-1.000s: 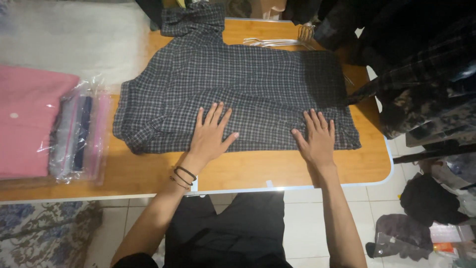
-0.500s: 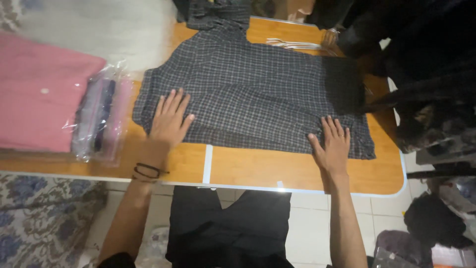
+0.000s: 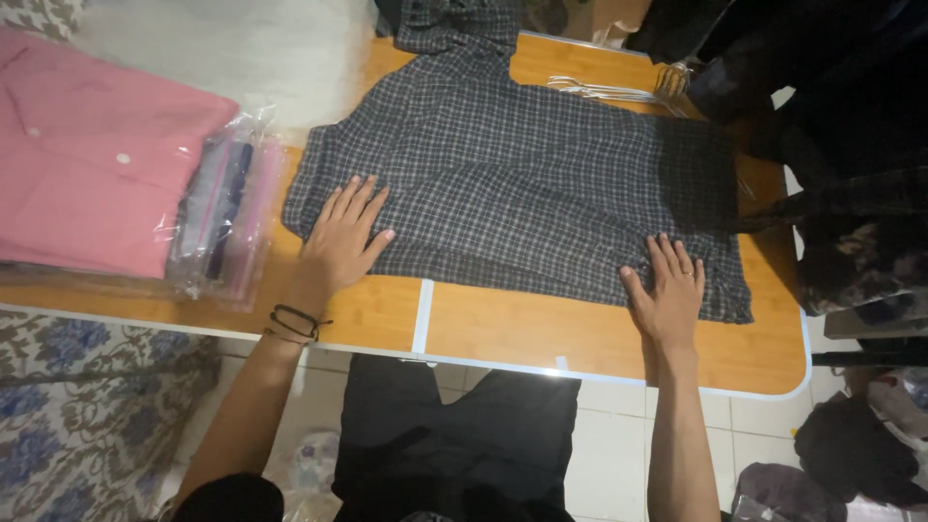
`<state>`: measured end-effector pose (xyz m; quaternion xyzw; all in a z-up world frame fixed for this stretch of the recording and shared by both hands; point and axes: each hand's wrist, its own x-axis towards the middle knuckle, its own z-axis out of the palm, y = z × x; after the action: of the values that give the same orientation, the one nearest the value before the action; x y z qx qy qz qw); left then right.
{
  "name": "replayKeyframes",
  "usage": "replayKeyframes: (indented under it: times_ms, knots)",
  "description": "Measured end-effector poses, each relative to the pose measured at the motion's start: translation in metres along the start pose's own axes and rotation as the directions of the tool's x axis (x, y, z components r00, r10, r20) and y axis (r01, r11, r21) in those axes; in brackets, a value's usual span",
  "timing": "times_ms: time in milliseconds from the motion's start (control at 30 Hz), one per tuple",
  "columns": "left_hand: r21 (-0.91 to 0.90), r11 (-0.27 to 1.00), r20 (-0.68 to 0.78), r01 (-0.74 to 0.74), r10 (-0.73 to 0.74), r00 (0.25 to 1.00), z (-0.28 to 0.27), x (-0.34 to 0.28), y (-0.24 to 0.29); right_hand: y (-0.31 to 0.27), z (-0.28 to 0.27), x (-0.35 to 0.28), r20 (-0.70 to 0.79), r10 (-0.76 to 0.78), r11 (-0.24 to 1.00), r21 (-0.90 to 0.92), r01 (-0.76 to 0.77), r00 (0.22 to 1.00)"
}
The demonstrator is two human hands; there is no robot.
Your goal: The person folds a dark checkered shirt on a wooden table. They smooth the fabric, fold the sleeves inward, fold the shirt in half, and then fold it again into a compact rectangle.
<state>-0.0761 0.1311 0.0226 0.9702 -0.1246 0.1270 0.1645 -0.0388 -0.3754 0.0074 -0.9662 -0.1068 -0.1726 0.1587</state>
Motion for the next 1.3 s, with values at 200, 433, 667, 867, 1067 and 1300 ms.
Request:
replayKeyframes:
  times_ms: [200,433,667,867,1067,1300]
  knots:
    - [0.045,0.998,-0.004,-0.039,0.039,0.999,0.002,-0.001,-0.002,-0.001,-0.001,0.000,0.003,0.006,1.000,0.003,-0.006,1.000]
    - [0.203,0.977,-0.038,0.061,-0.054,0.998,0.002,-0.006,0.007,-0.001,-0.012,-0.001,0.012,-0.008,0.984,0.176,0.006,1.000]
    - [0.040,0.994,-0.186,0.106,-0.097,0.978,0.005,0.015,-0.002,0.011,-0.027,0.025,-0.013,0.014,0.977,0.212,-0.011,1.000]
    - [-0.153,0.988,-0.253,0.010,-0.049,0.966,-0.008,0.123,-0.015,0.024,-0.033,0.131,-0.074,-0.110,0.977,0.176,0.121,0.991]
    - [-0.119,0.984,-0.210,0.136,-0.159,0.965,0.051,0.237,-0.056,0.078,0.008,0.234,-0.006,-0.210,0.974,0.087,0.210,0.978]
    - [0.027,0.959,-0.237,0.281,-0.267,0.934,0.097,0.279,-0.076,0.148,0.054,0.277,0.143,-0.141,0.969,-0.184,0.167,0.980]
